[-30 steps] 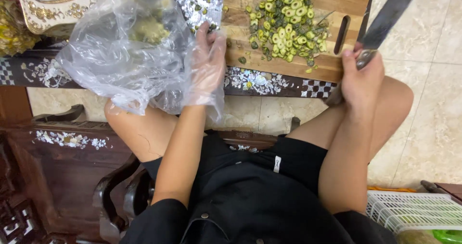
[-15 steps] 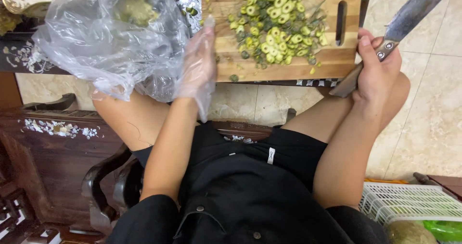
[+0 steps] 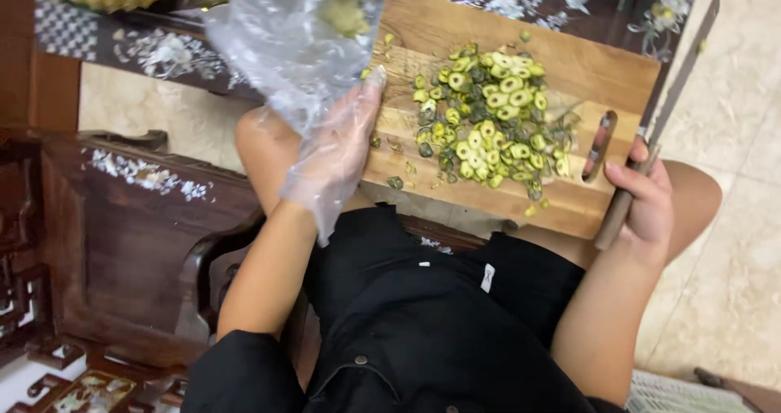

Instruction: The person sits on a chair with a cutting board on their lap and uses a knife to peel a pineapple, cutting off the eyes and skin in strips while rotating the fruit. Peeled scraps accumulate on the cutting board and the person works the peel around the whole pineapple.

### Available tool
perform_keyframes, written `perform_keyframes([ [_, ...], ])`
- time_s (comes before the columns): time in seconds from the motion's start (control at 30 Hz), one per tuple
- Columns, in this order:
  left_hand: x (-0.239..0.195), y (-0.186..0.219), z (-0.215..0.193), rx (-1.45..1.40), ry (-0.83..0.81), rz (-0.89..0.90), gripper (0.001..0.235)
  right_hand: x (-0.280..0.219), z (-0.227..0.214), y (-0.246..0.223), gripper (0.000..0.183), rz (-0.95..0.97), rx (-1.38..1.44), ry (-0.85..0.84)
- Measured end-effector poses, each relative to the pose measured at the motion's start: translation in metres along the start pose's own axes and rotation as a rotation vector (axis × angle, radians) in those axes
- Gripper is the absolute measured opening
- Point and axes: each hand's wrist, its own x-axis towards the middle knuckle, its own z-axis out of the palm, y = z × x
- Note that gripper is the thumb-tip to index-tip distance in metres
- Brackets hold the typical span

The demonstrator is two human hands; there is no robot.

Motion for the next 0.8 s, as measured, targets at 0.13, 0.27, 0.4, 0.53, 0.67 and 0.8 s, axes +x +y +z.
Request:
perform_keyframes([
  [0.13, -0.017, -0.001, -0.053, 0.053, -0.048, 0.194, 0.059, -0.019, 0.016, -0.005, 0.025, 0.029, 0.075, 0.042],
  [0.27, -0.016, -0.055, -0.094, 0.466, 0.363, 0.772, 0.033, -0.034, 0.019, -0.014, 0.028, -0.010, 0.019, 0.057],
  [0.4, -0.014, -0.010, -0.095, 0.998, 0.767, 1.137, 0.071, -0.038, 0.025, -0.009, 0.028, 0.020, -0.001, 0.092],
  [0.53, 0.054, -0.046, -0.120, 0.737, 0.443, 1.289, 0.038, -0.058, 0.036, -0.007, 0.024, 0.068, 0.065, 0.120],
  [0.67, 0.023, 0.039, -0.131, 1.109, 0.482, 1.065, 0.014, -0.074, 0.050, -0.004, 0.030, 0.109, 0.035, 0.123],
  [0.8, 0.019, 0.076, -0.129, 0.843, 0.226, 0.685, 0.019, -0.068, 0.063, -0.001, 0.032, 0.148, 0.090, 0.100],
])
